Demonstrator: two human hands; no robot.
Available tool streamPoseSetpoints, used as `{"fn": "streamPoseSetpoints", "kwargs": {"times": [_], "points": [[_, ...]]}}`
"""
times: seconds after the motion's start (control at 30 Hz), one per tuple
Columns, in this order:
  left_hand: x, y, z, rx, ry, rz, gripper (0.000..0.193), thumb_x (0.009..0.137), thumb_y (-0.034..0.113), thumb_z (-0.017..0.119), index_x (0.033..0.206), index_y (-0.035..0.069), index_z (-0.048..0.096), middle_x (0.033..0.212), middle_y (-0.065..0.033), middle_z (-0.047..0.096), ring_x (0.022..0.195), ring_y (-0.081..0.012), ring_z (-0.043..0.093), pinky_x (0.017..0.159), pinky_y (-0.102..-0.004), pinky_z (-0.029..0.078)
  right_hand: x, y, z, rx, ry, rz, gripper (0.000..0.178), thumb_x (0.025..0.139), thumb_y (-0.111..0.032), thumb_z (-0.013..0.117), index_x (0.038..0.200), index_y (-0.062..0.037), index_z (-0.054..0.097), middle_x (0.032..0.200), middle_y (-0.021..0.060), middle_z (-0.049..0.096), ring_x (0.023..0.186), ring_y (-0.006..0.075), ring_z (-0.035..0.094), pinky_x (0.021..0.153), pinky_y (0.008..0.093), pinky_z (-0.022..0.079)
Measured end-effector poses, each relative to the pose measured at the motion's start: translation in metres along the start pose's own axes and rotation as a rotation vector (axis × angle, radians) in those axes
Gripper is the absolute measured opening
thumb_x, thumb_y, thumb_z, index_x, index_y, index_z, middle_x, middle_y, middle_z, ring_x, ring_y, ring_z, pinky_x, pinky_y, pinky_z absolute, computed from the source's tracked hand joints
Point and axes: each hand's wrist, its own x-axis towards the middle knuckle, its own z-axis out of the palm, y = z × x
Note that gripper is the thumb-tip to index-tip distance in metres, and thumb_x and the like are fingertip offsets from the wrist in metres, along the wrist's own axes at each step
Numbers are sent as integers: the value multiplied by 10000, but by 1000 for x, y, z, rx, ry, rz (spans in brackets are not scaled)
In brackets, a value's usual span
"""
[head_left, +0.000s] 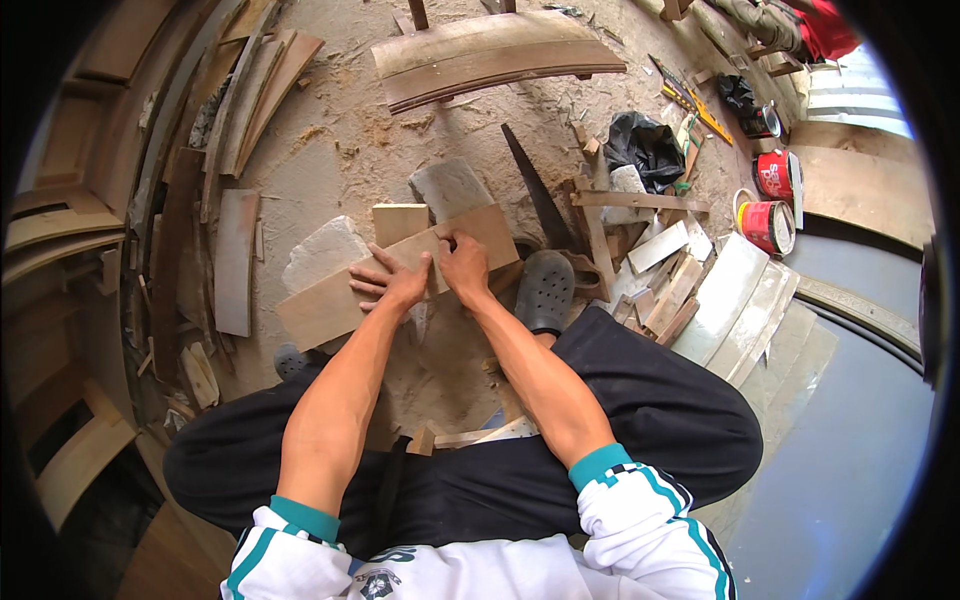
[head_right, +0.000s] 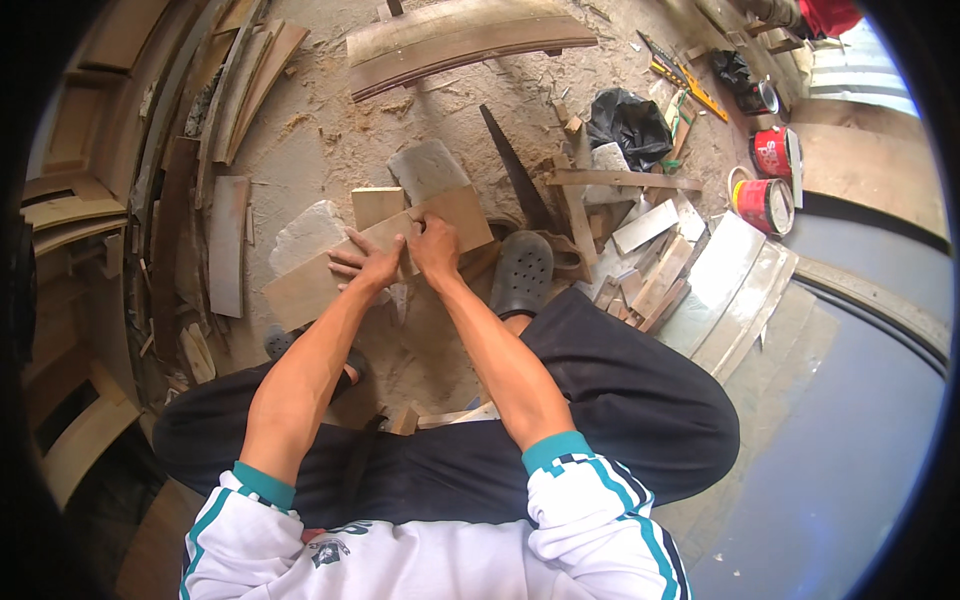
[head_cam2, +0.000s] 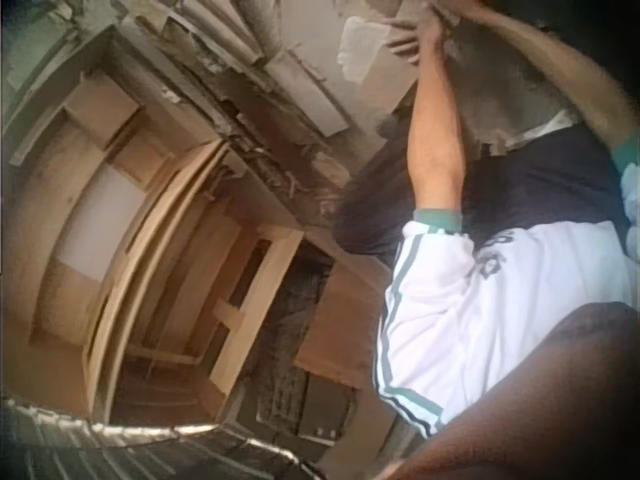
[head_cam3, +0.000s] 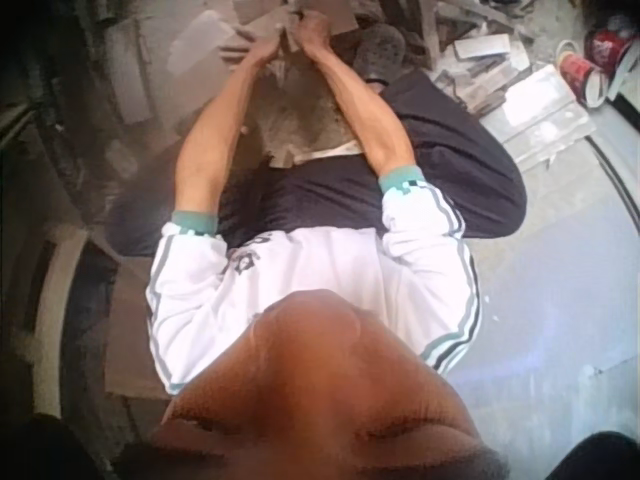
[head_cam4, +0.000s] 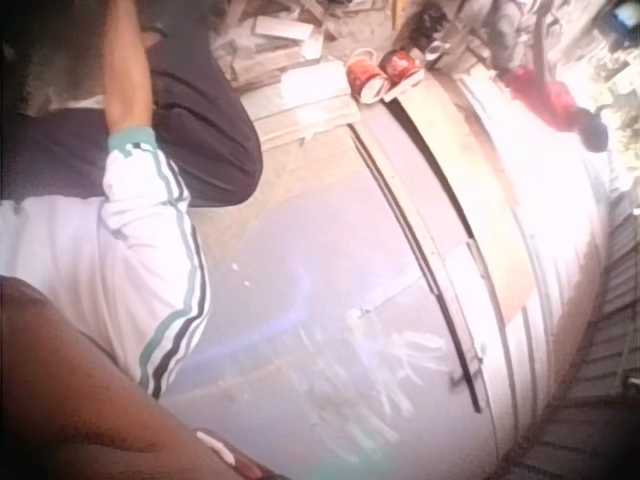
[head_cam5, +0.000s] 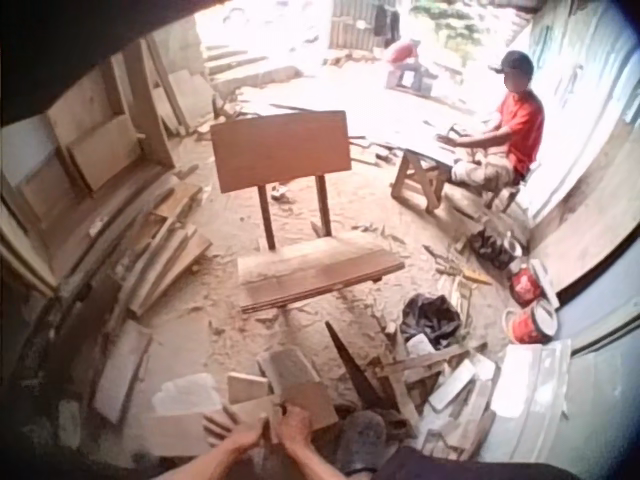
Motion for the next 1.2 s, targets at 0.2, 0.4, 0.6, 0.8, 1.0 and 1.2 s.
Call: {"fn": "streamPoseSetpoints", "kwargs": {"times": [0.2, 0.4, 0.6, 0.8, 1.0, 1.2], "points": [[-1, 1, 0, -23, -32, 18, 1231, 720, 867, 470, 1484, 258, -279, 1436, -301, -421, 1335, -520, -354, 1021, -756, -52, 1, -4, -1, -29, 20, -29, 228, 857, -194, 556, 905, -8, 679, 855, 254, 663, 829, 451, 636, 747, 502, 496], [0, -1, 1, -42, -3, 34, 1217, 739, 841, 479, 1487, 245, -273, 1430, -306, -427, 1325, -513, -375, 1017, -754, -75, 8, 0, 2, -69, -64, -117, 223, 851, -180, 543, 903, 2, 661, 842, 280, 654, 820, 466, 633, 746, 529, 497], [-12, 5, -1, -51, 19, 32, 1186, 769, 798, 493, 1495, 234, -257, 1434, -304, -422, 1331, -502, -376, 1026, -742, -85, 5, 11, -5, -193, -144, -260, 202, 813, -141, 559, 896, 18, 652, 809, 280, 652, 778, 462, 639, 710, 521, 512], [-13, -1, -4, -62, 55, 35, 1193, 765, 788, 513, 1500, 232, -245, 1445, -305, -407, 1335, -503, -370, 1024, -738, -91, -28, 7, -31, -253, -320, -199, 165, 799, -91, 559, 897, 10, 646, 780, 290, 640, 772, 466, 637, 702, 511, 520], [-16, 6, 1, -65, 46, 59, 1191, 762, 792, 511, 1500, 241, -245, 1446, -303, -406, 1332, -498, -379, 1013, -746, -98, -95, 93, -61, -606, -640, -185, 116, 824, -95, 544, 856, -4, 608, 794, 271, 628, 791, 463, 620, 690, 512, 494], [-5, -3, 5, -82, 69, 66, 1198, 744, 817, 501, 1506, 250, -230, 1453, -294, -404, 1334, -493, -377, 1001, -756, -105, -58, 35, -54, -152, -97, -208, 146, 854, -122, 567, 863, -2, 649, 847, 263, 647, 832, 455, 619, 737, 516, 486]]}}
